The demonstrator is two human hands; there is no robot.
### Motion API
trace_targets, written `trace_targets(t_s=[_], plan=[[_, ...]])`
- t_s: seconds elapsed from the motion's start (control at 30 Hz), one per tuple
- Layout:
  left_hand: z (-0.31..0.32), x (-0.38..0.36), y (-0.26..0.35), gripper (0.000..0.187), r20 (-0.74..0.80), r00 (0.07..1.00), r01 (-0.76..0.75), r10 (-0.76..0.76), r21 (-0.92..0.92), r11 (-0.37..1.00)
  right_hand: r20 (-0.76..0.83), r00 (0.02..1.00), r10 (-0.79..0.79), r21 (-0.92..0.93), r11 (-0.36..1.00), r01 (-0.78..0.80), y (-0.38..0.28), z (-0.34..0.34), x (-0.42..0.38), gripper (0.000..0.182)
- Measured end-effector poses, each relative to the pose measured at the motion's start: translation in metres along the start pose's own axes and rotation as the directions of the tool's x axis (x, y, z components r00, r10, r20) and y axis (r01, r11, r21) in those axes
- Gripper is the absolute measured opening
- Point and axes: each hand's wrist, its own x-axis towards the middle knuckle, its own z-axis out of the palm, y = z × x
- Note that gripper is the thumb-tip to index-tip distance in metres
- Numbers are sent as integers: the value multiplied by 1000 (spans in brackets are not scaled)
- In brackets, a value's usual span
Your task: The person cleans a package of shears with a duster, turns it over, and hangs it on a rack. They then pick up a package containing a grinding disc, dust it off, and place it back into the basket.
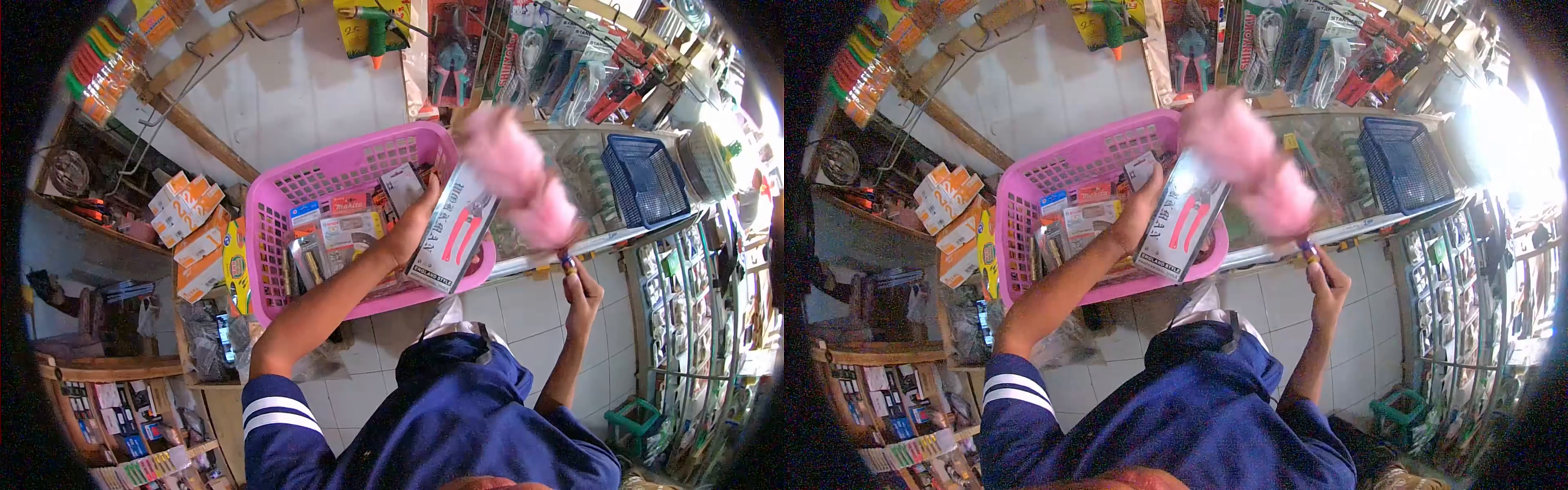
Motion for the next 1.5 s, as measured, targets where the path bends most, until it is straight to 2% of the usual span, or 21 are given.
trace_targets(t_s=[0.17, 0.23, 0.33, 0.4, 0.47, 0.5, 0.63, 0.67, 0.7, 0.73, 0.8, 0.87, 0.9, 1.0, 1.13, 1.27, 1.3, 1.4, 1.43, 1.47, 1.5], plan=[[-7, 1, -4, 80, -55, 998, -14, 26, 218, 976, 50, 999, -2, -27, 1000, 3, 2, -6, -3, 42], [-2, 1, -2, 79, 24, 999, 24, -24, 19, 1000, -49, 998, 29, 32, 999, -28, 0, 0, -6, 42], [0, 3, -3, 77, 42, 998, -37, 36, 33, 999, 80, 995, 64, 29, 997, -67, 2, -8, -14, 43], [2, -1, -2, 77, -140, 972, -131, 187, 338, 932, 162, 984, 78, 12, 997, -81, 3, -14, -21, 41], [-5, -1, 0, 77, -185, 957, -143, 221, 363, 921, 141, 990, 32, 76, 996, -43, 3, -11, -25, 40], [-15, 2, -1, 77, -155, 974, -125, 163, 234, 964, 52, 995, 82, 109, 990, -87, 3, -8, -29, 39], [-12, 2, 7, 77, -57, 997, -61, 52, -187, 980, 289, 952, 102, 11, 994, -110, -1, -17, -46, 38], [-12, 0, 10, 78, -58, 998, -44, 29, -279, 959, 240, 966, 99, -9, 995, -99, -6, -16, -46, 39], [-22, -1, 11, 80, -22, 998, -60, 56, -226, 972, 186, 978, 96, -27, 995, -93, -12, -14, -48, 40], [-31, 0, 12, 81, -114, 979, -162, 166, 43, 986, 125, 987, 98, -39, 995, -93, -18, -10, -52, 41], [-55, 14, 14, 79, 301, 911, -214, 283, -244, 946, 114, 987, 118, 73, 989, -126, -42, -3, -52, 42], [-14, -4, 19, 77, 242, 949, -119, 201, -315, 942, 274, 954, 123, -10, 992, -125, -42, -12, -55, 43], [7, -14, 22, 76, 209, 965, -77, 159, -352, 933, 239, 968, 77, 5, 997, -81, -41, -11, -56, 43], [-22, 3, 10, 77, -126, 956, -279, 265, -111, 954, 138, 990, 31, 48, 998, -38, -43, -1, -66, 42], [-11, -9, 18, 79, 94, 994, -24, 64, -377, 926, 138, 986, 97, 18, 995, -101, -62, 6, -96, 41], [-28, 5, 8, 80, -197, 941, -277, 277, 26, 961, 63, 992, 110, 32, 993, -112, -58, 12, -119, 40], [-25, 12, 3, 81, -259, 893, -375, 367, 20, 927, 82, 990, 115, 24, 993, -118, -57, 10, -123, 40], [-10, -9, 8, 79, 179, 975, -93, 131, -206, 974, 154, 981, 116, -15, 993, -115, -58, 2, -130, 39], [-20, 0, 8, 89, 45, 998, -26, 41, -287, 958, 101, 988, 121, 4, 993, -122, -60, 3, -131, 39], [-25, 7, -2, 91, -104, 972, -208, 208, 15, 978, 48, 991, 124, 31, 992, -126, -61, 5, -132, 39], [-10, 2, -3, 90, -152, 963, -223, 224, 19, 975, 72, 987, 141, 27, 989, -143, -61, 3, -133, 39]])
